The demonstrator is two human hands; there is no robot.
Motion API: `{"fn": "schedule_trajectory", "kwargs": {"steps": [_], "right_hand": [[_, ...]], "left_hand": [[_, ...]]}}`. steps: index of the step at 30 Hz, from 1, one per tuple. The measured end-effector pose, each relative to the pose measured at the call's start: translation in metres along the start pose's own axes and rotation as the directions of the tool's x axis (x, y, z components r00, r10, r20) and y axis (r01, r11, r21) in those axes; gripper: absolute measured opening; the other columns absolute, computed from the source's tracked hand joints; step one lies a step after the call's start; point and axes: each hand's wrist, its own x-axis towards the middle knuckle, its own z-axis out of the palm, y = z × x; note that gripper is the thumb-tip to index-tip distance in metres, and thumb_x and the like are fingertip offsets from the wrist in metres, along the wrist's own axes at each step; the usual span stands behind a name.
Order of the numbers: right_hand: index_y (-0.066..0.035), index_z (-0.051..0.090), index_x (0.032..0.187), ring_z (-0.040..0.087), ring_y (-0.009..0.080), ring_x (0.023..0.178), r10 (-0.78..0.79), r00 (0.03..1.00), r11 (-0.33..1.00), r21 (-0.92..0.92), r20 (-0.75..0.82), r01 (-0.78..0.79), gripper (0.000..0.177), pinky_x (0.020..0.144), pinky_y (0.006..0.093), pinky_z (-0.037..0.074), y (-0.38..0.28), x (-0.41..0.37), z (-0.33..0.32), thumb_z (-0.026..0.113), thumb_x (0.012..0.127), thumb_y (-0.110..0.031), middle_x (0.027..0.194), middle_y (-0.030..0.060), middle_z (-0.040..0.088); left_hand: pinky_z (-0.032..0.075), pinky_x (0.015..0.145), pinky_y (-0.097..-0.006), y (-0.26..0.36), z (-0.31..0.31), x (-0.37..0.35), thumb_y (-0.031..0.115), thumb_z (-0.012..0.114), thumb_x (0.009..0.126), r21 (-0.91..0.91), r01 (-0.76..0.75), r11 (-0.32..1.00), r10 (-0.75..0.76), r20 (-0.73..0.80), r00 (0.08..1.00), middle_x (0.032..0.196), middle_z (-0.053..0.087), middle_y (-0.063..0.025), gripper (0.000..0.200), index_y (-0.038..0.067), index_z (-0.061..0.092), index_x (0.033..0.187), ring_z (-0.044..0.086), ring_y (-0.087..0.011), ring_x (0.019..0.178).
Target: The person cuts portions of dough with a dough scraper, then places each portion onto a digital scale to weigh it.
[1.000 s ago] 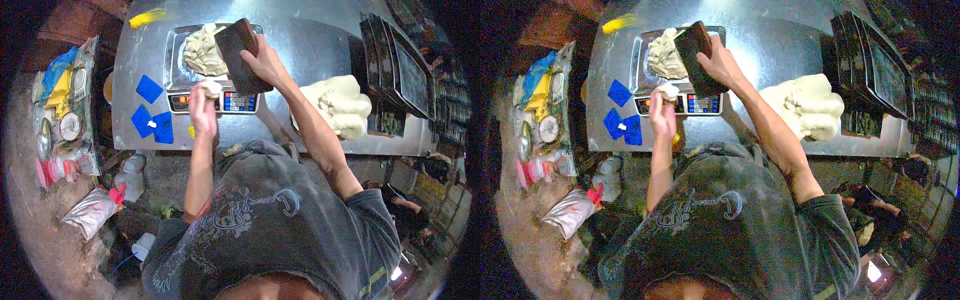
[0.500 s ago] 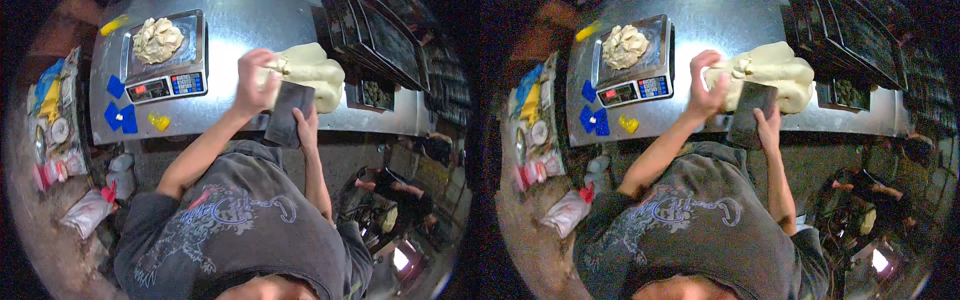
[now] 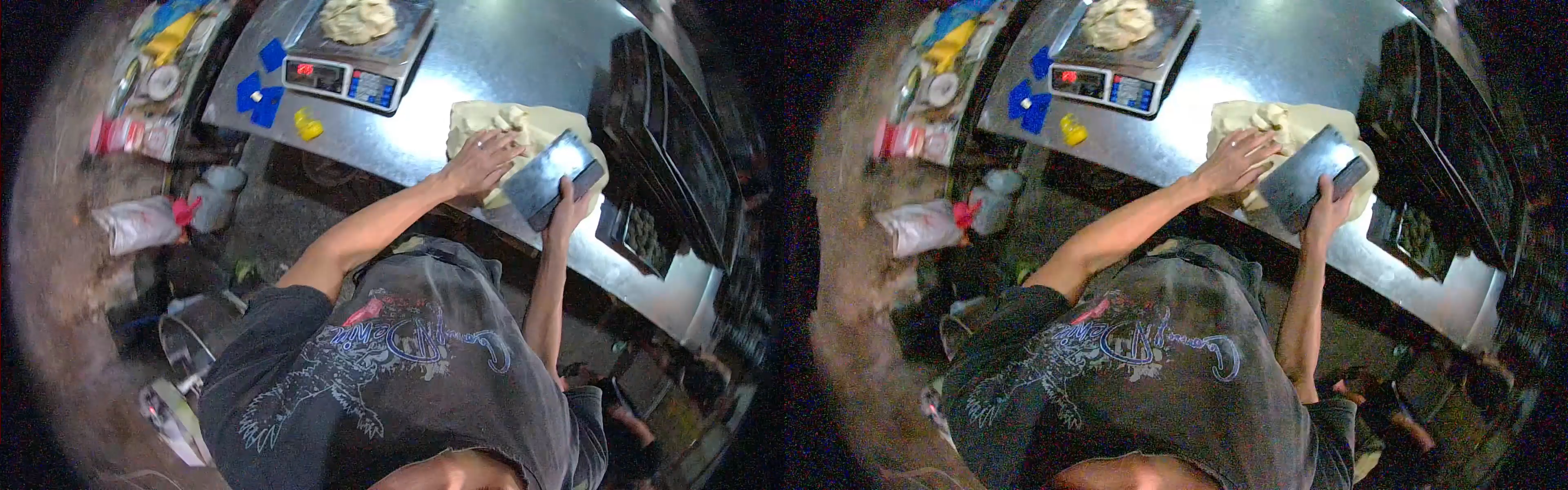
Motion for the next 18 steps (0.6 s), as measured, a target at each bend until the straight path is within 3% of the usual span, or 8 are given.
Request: {"fn": "schedule_trajectory", "kwargs": {"steps": [2, 4, 7, 10, 11, 13, 16, 18], "right_hand": [[0.005, 0.054, 0.128, 0.06, 0.0214, 0.1, 0.047, 0.998, 0.992, 0.113, 0.047, -0.052, 0.046, 0.09, 0.0355, 0.048, -0.024, 0.018, 0.032, 0.07, 0.091, -0.016, 0.115, 0.0113, 0.063], [0.004, 0.054, 0.126, 0.06, 0.0202, 0.097, 0.041, 0.995, 0.974, 0.218, 0.092, -0.061, 0.043, 0.087, 0.0359, 0.048, -0.032, 0.033, 0.062, 0.07, 0.091, -0.015, 0.112, 0.0103, 0.063], [0.005, 0.053, 0.125, 0.06, 0.0232, 0.096, -0.025, 0.993, 0.934, 0.357, 0.114, -0.018, 0.045, 0.088, 0.0383, 0.049, -0.029, 0.052, 0.109, 0.07, 0.091, -0.018, 0.112, 0.0122, 0.063], [0.007, 0.053, 0.124, 0.061, 0.0274, 0.096, -0.095, 0.995, 0.995, -0.007, 0.028, 0.095, 0.048, 0.089, 0.0405, 0.049, 0.025, 0.065, 0.14, 0.07, 0.091, -0.024, 0.113, 0.0165, 0.063], [0.007, 0.053, 0.125, 0.062, 0.0315, 0.099, -0.192, 0.979, 0.945, -0.255, 0.07, 0.204, 0.054, 0.091, 0.0427, 0.048, 0.017, 0.048, 0.144, 0.07, 0.092, -0.032, 0.115, 0.02, 0.065], [0.006, 0.053, 0.126, 0.063, 0.0322, 0.1, -0.187, 0.981, 0.937, -0.292, 0.051, 0.194, 0.056, 0.091, 0.0428, 0.048, 0.012, 0.045, 0.157, 0.069, 0.092, -0.035, 0.114, 0.0205, 0.066], [0.005, 0.056, 0.124, 0.063, 0.0323, 0.1, -0.186, 0.982, 0.935, -0.302, 0.03, 0.186, 0.055, 0.091, 0.0417, 0.048, 0.014, 0.046, 0.162, 0.069, 0.091, -0.037, 0.111, 0.019, 0.067], [0.006, 0.058, 0.121, 0.063, 0.0297, 0.099, -0.205, 0.977, 0.929, -0.303, 0.056, 0.212, 0.051, 0.091, 0.0394, 0.048, 0.024, 0.059, 0.157, 0.071, 0.091, -0.034, 0.111, 0.0172, 0.067]], "left_hand": [[0.047, 0.104, -0.0458, 0.0, -0.016, -0.045, 0.022, 0.058, 0.099, -0.176, 0.159, 0.972, -0.155, 0.034, 0.987, 0.14, 0.057, -0.0137, 0.039, 0.013, 0.058, 0.137, 0.056, -0.0353, 0.125], [0.053, 0.092, -0.04, 0.001, -0.051, -0.089, 0.02, 0.058, 0.1, -0.342, 0.346, 0.873, -0.307, 0.166, 0.937, 0.119, 0.068, -0.0138, 0.028, 0.008, 0.066, 0.124, 0.066, -0.034, 0.108], [0.054, 0.09, -0.0372, -0.009, -0.069, -0.171, 0.021, 0.056, 0.102, -0.308, 0.555, 0.773, -0.58, 0.015, 0.815, 0.112, 0.071, -0.0143, 0.027, 0.003, 0.067, 0.12, 0.069, -0.0303, 0.102], [0.054, 0.088, -0.0354, -0.019, -0.087, -0.241, 0.022, 0.052, 0.105, -0.499, 0.703, 0.506, -0.842, -0.11, 0.528, 0.111, 0.071, -0.0163, 0.03, 0.0, 0.066, 0.118, 0.071, -0.0251, 0.099], [0.055, 0.087, -0.0358, -0.021, -0.095, -0.258, 0.022, 0.051, 0.105, -0.528, 0.712, 0.462, -0.877, -0.152, 0.456, 0.11, 0.072, -0.0161, 0.03, 0.0, 0.066, 0.118, 0.071, -0.024, 0.098], [0.055, 0.085, -0.0348, -0.023, -0.115, -0.275, 0.024, 0.049, 0.107, -0.544, 0.76, 0.356, -0.935, -0.199, 0.295, 0.108, 0.072, -0.0143, 0.031, 0.001, 0.064, 0.122, 0.071, -0.0211, 0.094], [0.054, 0.083, -0.0324, -0.043, -0.134, -0.275, 0.025, 0.048, 0.107, -0.562, 0.766, 0.311, -0.948, -0.242, 0.208, 0.105, 0.073, -0.0127, 0.032, 0.001, 0.062, 0.124, 0.07, -0.0194, 0.089], [0.053, 0.08, -0.0297, -0.075, -0.139, -0.261, 0.025, 0.048, 0.107, -0.613, 0.691, 0.382, -0.924, -0.268, 0.273, 0.101, 0.072, -0.0109, 0.033, 0.0, 0.062, 0.123, 0.067, -0.0164, 0.084]]}}
